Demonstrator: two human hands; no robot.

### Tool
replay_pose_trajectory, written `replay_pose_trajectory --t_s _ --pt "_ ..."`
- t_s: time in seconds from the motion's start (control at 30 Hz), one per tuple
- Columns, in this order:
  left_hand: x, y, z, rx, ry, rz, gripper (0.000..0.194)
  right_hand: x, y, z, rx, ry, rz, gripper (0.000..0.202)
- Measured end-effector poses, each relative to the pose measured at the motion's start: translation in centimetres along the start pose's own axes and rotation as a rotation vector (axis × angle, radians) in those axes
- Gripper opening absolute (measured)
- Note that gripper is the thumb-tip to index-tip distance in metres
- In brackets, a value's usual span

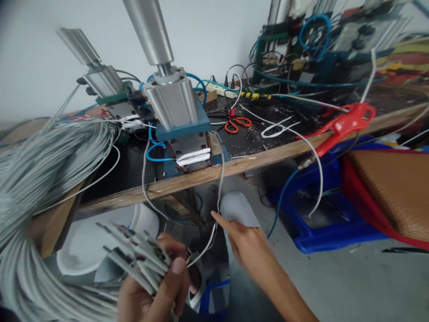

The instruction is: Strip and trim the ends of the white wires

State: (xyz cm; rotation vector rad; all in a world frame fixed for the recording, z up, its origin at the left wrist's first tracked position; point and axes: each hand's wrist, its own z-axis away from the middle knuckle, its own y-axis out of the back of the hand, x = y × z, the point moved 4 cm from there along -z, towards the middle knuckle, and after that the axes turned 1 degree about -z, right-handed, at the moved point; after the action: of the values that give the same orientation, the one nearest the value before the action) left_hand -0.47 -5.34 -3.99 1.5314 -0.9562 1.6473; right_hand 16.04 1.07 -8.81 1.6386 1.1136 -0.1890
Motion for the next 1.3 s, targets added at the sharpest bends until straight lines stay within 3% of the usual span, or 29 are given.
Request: replay_pose_trajectory --t_s 0.1,0.2,0.33,0.53,0.7,0.87,0.93,1.03,1.13,1.3 --pt "-0.8 -0.5 -0.3 -0.114 0.191 -0.007 0.039 0.6 0.7 0.4 0.068 -0.152 -0.043 0.041" --pt "-0.9 -1.1 -0.7 -0.193 0.334 -0.025 0.037 -2.1 2.1 0.3 0.165 -0.192 -0.243 0.021" --pt "-0.1 -1.9 -1.3 -0.237 0.408 -0.058 0.029 -5.8 2.5 -1.5 0.068 -0.15 -0.539 0.017" --pt "-0.4 -1.7 -1.8 -0.286 0.409 -0.107 0.022 -5.4 2.0 -3.1 -0.004 -0.215 -0.673 0.013" --pt "-1.2 -1.1 -1.8 -0.27 0.301 0.085 0.034 -5.0 0.9 -2.2 0.136 -0.279 -0.9 0.016" --pt "0.8 -0.4 -2.3 0.023 -0.095 0.069 0.028 -5.1 -1.1 -1.8 0.276 -0.307 -1.193 0.018" --pt "1.4 -0.4 -2.3 0.076 -0.156 0.128 0.031 -4.8 -1.8 -2.1 0.252 -0.351 -1.244 0.023" --pt "1.6 -0.2 -2.2 0.115 -0.058 0.162 0.024 -4.2 -2.9 -2.5 0.159 -0.518 -1.328 0.033" --pt "2.0 0.4 -2.1 0.175 0.041 0.014 0.023 -4.3 -3.7 -2.5 0.003 -0.643 -1.418 0.038" --pt "2.8 -0.9 -2.3 -0.074 0.18 -0.082 0.019 -5.5 -3.2 -2.1 -0.166 -0.555 -1.363 0.045"
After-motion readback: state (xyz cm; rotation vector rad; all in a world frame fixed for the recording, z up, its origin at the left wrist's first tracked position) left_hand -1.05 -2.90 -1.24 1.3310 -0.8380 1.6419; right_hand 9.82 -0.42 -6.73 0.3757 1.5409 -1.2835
